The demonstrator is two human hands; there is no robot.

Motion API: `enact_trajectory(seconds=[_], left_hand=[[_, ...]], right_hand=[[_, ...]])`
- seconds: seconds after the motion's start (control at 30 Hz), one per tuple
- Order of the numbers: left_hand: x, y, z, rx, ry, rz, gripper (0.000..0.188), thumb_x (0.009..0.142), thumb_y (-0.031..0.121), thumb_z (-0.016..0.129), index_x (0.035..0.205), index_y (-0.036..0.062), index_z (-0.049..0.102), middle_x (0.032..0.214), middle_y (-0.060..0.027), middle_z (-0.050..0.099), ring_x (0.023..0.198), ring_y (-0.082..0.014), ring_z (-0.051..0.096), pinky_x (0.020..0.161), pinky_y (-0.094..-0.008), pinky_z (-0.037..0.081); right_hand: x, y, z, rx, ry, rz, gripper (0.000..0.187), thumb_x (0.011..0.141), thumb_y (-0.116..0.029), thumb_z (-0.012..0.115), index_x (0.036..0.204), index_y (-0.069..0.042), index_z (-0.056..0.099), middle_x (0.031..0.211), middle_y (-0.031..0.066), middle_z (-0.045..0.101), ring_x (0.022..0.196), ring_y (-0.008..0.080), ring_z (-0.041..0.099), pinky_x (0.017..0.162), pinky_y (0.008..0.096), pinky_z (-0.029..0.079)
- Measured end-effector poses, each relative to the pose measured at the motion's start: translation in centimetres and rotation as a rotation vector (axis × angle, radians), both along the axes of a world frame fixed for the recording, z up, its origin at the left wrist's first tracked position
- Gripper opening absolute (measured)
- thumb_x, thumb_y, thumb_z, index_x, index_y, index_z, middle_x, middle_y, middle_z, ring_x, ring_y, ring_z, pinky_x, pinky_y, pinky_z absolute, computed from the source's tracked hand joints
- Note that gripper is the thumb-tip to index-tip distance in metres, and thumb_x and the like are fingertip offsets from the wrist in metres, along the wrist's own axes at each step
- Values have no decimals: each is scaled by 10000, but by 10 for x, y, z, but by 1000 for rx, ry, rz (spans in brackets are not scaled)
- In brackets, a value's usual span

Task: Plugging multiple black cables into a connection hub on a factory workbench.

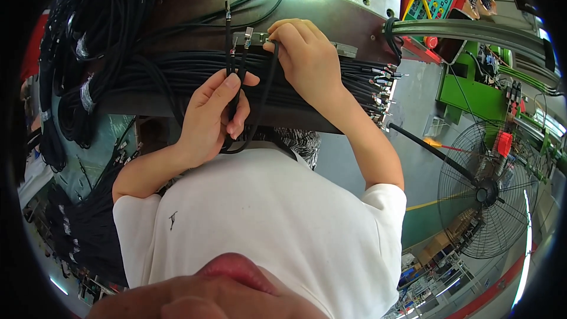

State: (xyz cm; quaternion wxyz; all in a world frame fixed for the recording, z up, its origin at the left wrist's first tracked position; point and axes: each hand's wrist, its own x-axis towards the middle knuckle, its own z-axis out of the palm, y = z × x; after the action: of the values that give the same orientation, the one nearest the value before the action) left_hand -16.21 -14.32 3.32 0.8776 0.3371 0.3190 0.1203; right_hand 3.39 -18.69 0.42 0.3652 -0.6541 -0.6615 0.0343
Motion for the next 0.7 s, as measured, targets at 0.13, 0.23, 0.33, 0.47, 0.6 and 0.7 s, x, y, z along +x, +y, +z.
enact_trajectory(seconds=[0.13, 0.23, 0.33, 0.47, 0.6, 0.7], left_hand=[[0, 1, 0, -1, 7, 0, 313, 1035, 303, 455, 1120, 34, 591, 600, -36, 499, 476, -75, 397, 452, -221, 352], [1, 0, 2, -19, -1, -5, 308, 1033, 296, 458, 1107, 28, 592, 603, -38, 502, 481, -79, 410, 451, -222, 353], [0, 2, 3, -8, 7, -15, 300, 1033, 288, 458, 1096, 28, 594, 608, -35, 504, 486, -81, 420, 449, -227, 356], [1, 1, 0, -6, -13, -27, 297, 1034, 284, 454, 1087, 27, 593, 611, -35, 504, 490, -82, 424, 451, -229, 359], [3, 2, 2, -38, 8, -25, 297, 1033, 282, 456, 1075, 20, 590, 606, -36, 500, 492, -81, 427, 452, -230, 362], [4, 2, 3, -46, 17, -33, 297, 1032, 284, 457, 1066, 20, 589, 602, -36, 498, 492, -81, 426, 453, -230, 362]], right_hand=[[3, 0, -7, 6, 135, 18, 170, 764, 2, 707, 868, -38, 579, 911, 61, 656, 834, 280, 634, 689, 369, 519], [4, -1, 1, -31, 72, 31, 166, 762, 37, 685, 880, -35, 593, 900, 75, 651, 810, 284, 638, 678, 365, 521], [13, -1, -4, -70, 183, 62, 179, 763, 67, 659, 902, -32, 602, 905, 81, 651, 785, 279, 642, 659, 355, 524], [12, 0, -5, -23, 171, 58, 178, 758, 87, 637, 894, -22, 607, 899, 81, 647, 771, 275, 643, 645, 348, 523], [8, -2, -3, -36, 106, 61, 159, 763, 63, 647, 875, -41, 601, 910, 73, 627, 768, 267, 633, 619, 348, 512], [7, -1, 1, -58, 102, 46, 149, 765, 49, 652, 855, -52, 590, 900, 64, 611, 765, 267, 627, 605, 357, 507]])
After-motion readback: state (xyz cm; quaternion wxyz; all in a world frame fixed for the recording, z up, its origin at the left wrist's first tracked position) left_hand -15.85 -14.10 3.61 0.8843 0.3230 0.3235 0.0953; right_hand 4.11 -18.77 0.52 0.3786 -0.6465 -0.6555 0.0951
